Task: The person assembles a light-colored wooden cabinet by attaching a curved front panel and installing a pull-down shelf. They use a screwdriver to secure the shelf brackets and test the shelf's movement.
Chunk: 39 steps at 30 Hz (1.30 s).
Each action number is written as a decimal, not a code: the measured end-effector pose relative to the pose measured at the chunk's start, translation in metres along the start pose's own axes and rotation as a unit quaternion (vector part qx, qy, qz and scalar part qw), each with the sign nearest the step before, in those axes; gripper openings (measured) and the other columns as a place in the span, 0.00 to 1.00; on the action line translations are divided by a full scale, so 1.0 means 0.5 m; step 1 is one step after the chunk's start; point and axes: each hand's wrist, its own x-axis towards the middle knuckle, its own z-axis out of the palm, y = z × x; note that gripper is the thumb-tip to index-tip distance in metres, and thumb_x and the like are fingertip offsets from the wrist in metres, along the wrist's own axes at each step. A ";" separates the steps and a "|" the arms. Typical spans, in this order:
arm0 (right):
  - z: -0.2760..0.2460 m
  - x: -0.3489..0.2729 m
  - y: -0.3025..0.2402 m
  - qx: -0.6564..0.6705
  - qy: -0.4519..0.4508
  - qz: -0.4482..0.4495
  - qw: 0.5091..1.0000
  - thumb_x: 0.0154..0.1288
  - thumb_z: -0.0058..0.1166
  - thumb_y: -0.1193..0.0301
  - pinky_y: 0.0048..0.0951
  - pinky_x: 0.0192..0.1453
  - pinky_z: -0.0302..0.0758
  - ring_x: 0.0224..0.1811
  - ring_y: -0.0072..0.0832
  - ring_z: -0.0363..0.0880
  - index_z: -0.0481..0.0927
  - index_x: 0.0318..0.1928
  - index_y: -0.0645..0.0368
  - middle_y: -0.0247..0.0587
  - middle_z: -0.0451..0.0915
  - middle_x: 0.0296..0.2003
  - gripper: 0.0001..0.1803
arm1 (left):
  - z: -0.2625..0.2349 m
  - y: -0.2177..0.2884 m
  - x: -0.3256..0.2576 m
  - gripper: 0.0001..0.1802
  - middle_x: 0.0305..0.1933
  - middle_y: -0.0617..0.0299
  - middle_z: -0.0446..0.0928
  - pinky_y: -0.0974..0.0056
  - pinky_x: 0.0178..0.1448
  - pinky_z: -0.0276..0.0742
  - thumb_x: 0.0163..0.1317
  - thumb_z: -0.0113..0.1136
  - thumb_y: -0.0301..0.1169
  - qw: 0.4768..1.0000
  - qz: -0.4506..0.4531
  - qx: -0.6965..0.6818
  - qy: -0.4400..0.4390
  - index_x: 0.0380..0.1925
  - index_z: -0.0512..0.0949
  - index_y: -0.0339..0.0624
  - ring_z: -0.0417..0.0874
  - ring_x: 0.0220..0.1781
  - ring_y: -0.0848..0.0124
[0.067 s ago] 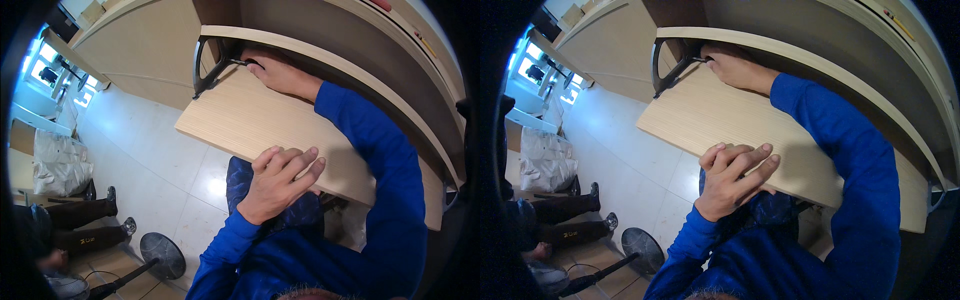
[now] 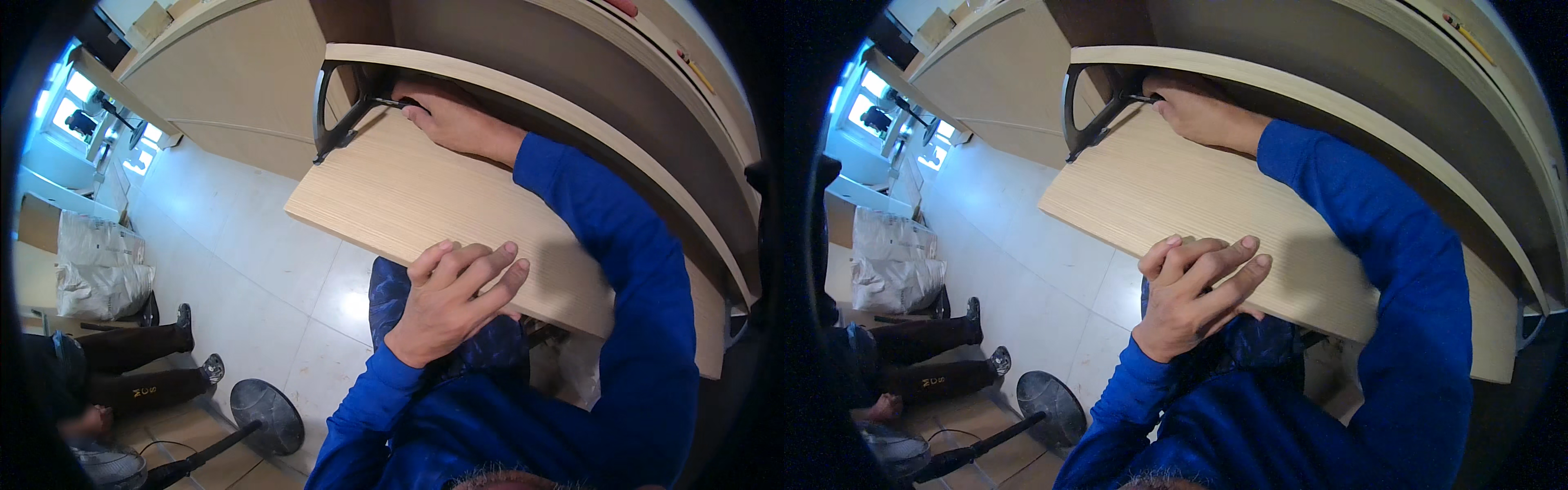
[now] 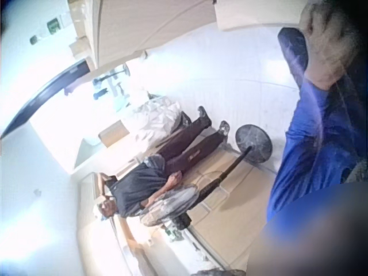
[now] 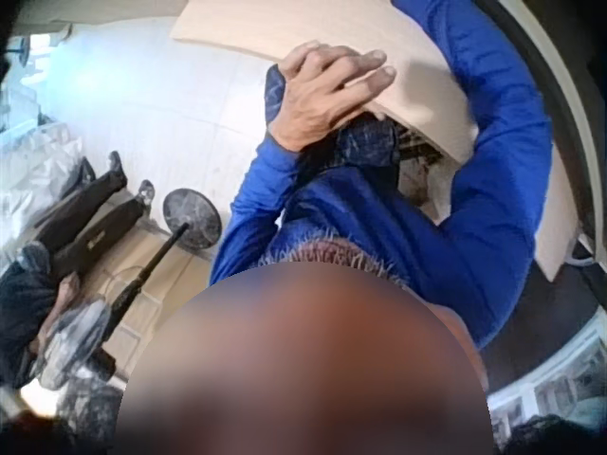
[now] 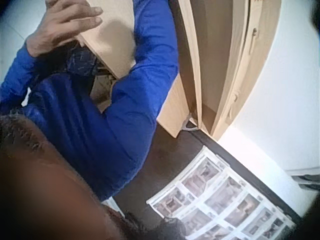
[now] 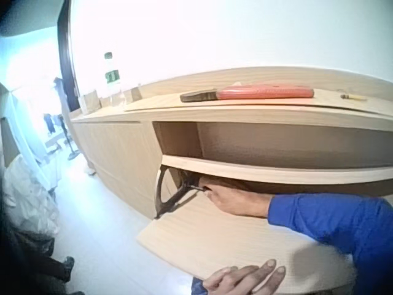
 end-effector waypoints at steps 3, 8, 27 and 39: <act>0.008 0.007 0.016 -0.010 0.017 -0.040 0.999 0.79 0.49 0.66 0.43 0.66 0.73 0.57 0.49 0.79 0.77 0.59 0.61 0.57 0.81 0.52 0.16 | -0.008 0.000 0.008 0.27 0.61 0.75 0.80 0.59 0.70 0.58 0.60 0.63 0.56 1.000 -0.009 0.004 -0.018 0.57 0.83 0.61 0.78 0.57 0.75; 0.013 0.008 0.033 -0.057 0.075 -0.097 0.991 0.77 0.50 0.67 0.46 0.58 0.77 0.48 0.50 0.81 0.78 0.52 0.62 0.56 0.81 0.45 0.13 | -0.017 0.013 0.018 0.29 0.59 0.76 0.82 0.60 0.66 0.60 0.55 0.62 0.58 0.999 -0.033 -0.005 -0.030 0.54 0.86 0.63 0.79 0.56 0.75; 0.019 0.015 0.030 -0.026 0.102 -0.124 0.987 0.74 0.52 0.69 0.47 0.53 0.77 0.44 0.49 0.81 0.77 0.49 0.62 0.55 0.81 0.40 0.10 | -0.028 0.041 0.032 0.26 0.59 0.73 0.84 0.58 0.65 0.62 0.55 0.66 0.55 0.994 -0.088 -0.001 -0.058 0.54 0.87 0.66 0.78 0.57 0.68; 0.002 0.016 0.020 0.045 0.038 -0.044 0.997 0.77 0.49 0.66 0.45 0.54 0.74 0.45 0.45 0.79 0.76 0.50 0.61 0.54 0.79 0.40 0.11 | -0.022 0.024 0.021 0.29 0.60 0.72 0.83 0.56 0.67 0.62 0.52 0.68 0.55 0.997 -0.054 -0.041 -0.036 0.55 0.87 0.64 0.79 0.58 0.67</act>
